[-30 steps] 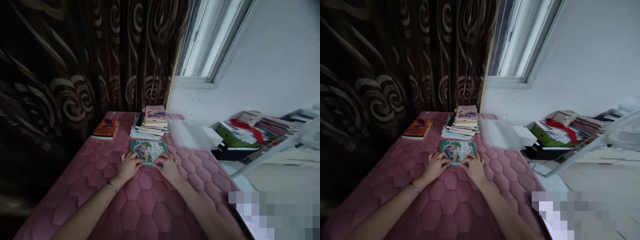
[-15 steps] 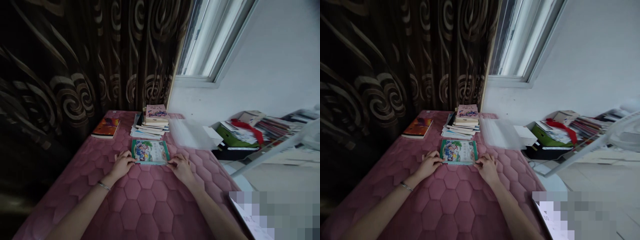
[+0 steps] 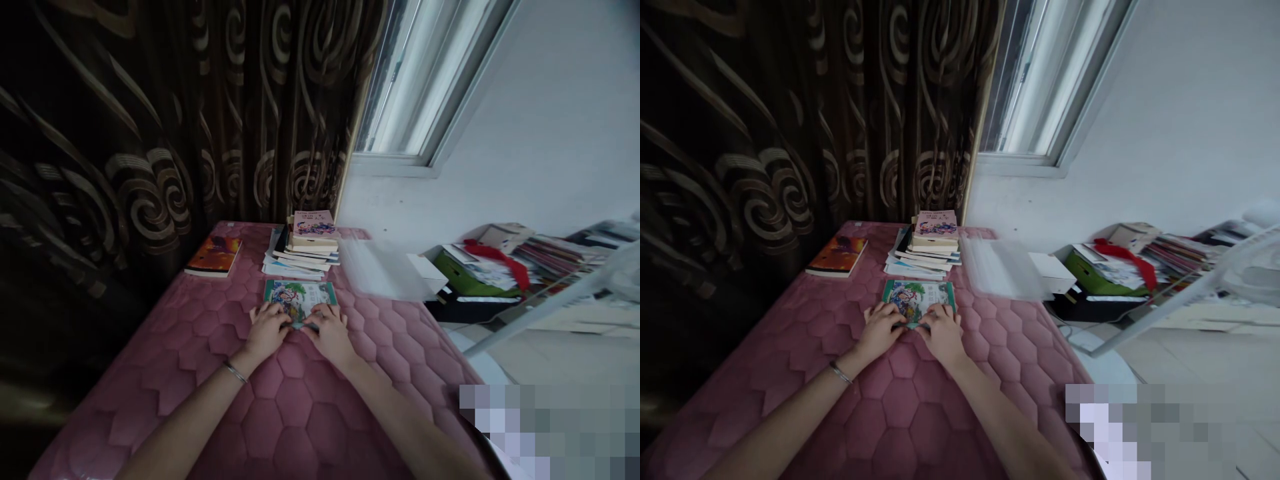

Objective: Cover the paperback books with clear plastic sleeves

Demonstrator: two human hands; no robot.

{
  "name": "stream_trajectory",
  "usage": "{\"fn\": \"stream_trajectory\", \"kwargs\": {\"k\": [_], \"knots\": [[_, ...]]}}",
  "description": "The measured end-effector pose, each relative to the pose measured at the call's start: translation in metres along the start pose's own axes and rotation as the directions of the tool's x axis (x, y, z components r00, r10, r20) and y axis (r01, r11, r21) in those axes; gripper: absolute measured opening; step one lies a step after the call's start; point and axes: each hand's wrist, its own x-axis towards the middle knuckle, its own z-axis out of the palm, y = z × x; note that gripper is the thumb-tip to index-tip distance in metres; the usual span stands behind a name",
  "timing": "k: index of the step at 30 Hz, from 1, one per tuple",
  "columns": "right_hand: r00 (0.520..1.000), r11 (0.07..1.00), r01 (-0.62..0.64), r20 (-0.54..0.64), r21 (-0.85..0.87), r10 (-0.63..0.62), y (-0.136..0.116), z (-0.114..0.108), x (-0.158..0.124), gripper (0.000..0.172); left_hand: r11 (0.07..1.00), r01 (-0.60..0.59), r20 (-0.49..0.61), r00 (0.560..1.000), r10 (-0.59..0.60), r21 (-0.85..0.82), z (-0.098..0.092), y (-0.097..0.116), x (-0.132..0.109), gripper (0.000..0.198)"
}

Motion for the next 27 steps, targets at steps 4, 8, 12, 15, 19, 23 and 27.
{"fn": "stream_trajectory", "kwargs": {"k": [4,8,12,15,19,23,27], "knots": [[0.997,0.996,-0.072,-0.011,0.045,0.072,0.033,-0.007,-0.009,0.013,0.996,0.082,0.021,0.996,-0.081,-0.032,-0.013,-0.028,-0.003,0.011],[0.990,0.985,-0.138,-0.021,0.101,0.141,0.063,-0.012,-0.018,0.013,0.991,0.127,0.030,0.992,-0.125,-0.053,-0.021,-0.049,-0.007,0.009],[0.989,0.980,-0.146,-0.009,0.139,0.148,0.072,-0.012,-0.023,0.012,0.989,0.136,0.053,0.990,-0.133,-0.058,-0.018,-0.055,-0.008,0.008],[0.987,0.980,-0.162,0.016,0.116,0.161,0.070,-0.017,-0.021,0.012,0.988,0.145,0.062,0.988,-0.142,-0.057,-0.017,-0.054,-0.008,0.009],[0.987,0.991,-0.120,0.116,0.057,0.113,0.064,-0.030,0.001,0.015,0.994,0.111,0.040,0.993,-0.110,-0.008,-0.021,-0.047,-0.009,0.009],[0.975,1.000,-0.004,0.222,0.028,-0.002,0.050,-0.031,0.048,0.033,0.991,0.094,-0.010,0.996,-0.093,0.094,-0.024,-0.029,-0.015,0.011],[0.961,0.998,0.010,0.275,-0.068,0.009,0.039,-0.013,0.094,0.043,0.966,0.216,-0.037,0.976,-0.213,0.139,-0.019,-0.002,-0.025,0.019]]}}
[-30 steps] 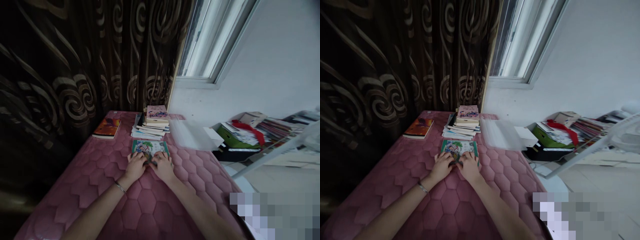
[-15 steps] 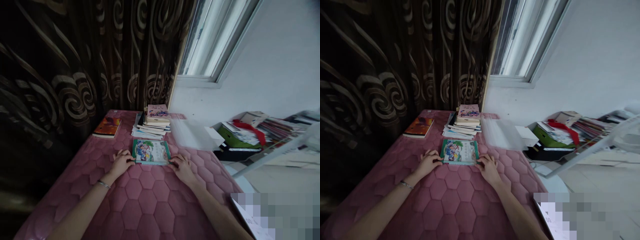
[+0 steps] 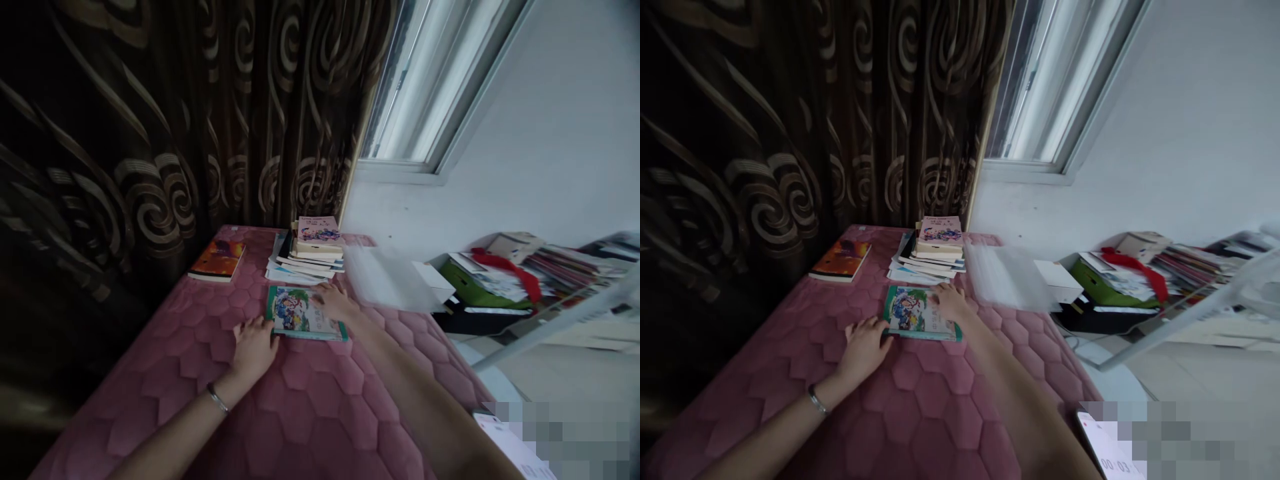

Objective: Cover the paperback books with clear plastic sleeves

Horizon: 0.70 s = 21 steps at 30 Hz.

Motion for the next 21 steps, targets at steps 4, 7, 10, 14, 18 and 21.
{"fn": "stream_trajectory", "kwargs": {"k": [4,7,10,14,18,21], "knots": [[1.000,1.000,-0.012,0.014,-0.023,0.012,-0.005,0.006,0.022,0.035,1.000,0.000,0.029,1.000,0.000,-0.011,0.001,0.019,-0.015,0.026],[0.998,0.998,-0.053,0.017,-0.024,0.054,-0.004,0.003,0.021,0.035,1.000,0.013,0.019,1.000,-0.013,-0.008,0.000,0.024,-0.018,0.027],[0.991,0.992,-0.123,0.043,-0.012,0.123,0.002,0.001,0.010,0.035,1.000,0.016,-0.007,1.000,-0.016,-0.002,0.001,0.021,-0.010,0.030],[0.973,0.975,-0.220,0.072,0.029,0.218,0.015,0.007,-0.018,0.035,0.999,0.041,0.020,0.999,-0.040,-0.018,0.004,0.013,0.022,0.032],[0.953,0.943,-0.299,0.101,0.147,0.286,0.023,0.019,-0.044,0.035,0.976,0.092,0.085,0.993,-0.077,-0.196,0.013,0.014,0.058,0.036],[0.942,0.911,-0.335,0.068,0.241,0.328,0.024,0.026,-0.052,0.037,0.949,0.126,0.086,0.991,-0.106,-0.290,0.022,0.021,0.073,0.042]]}}
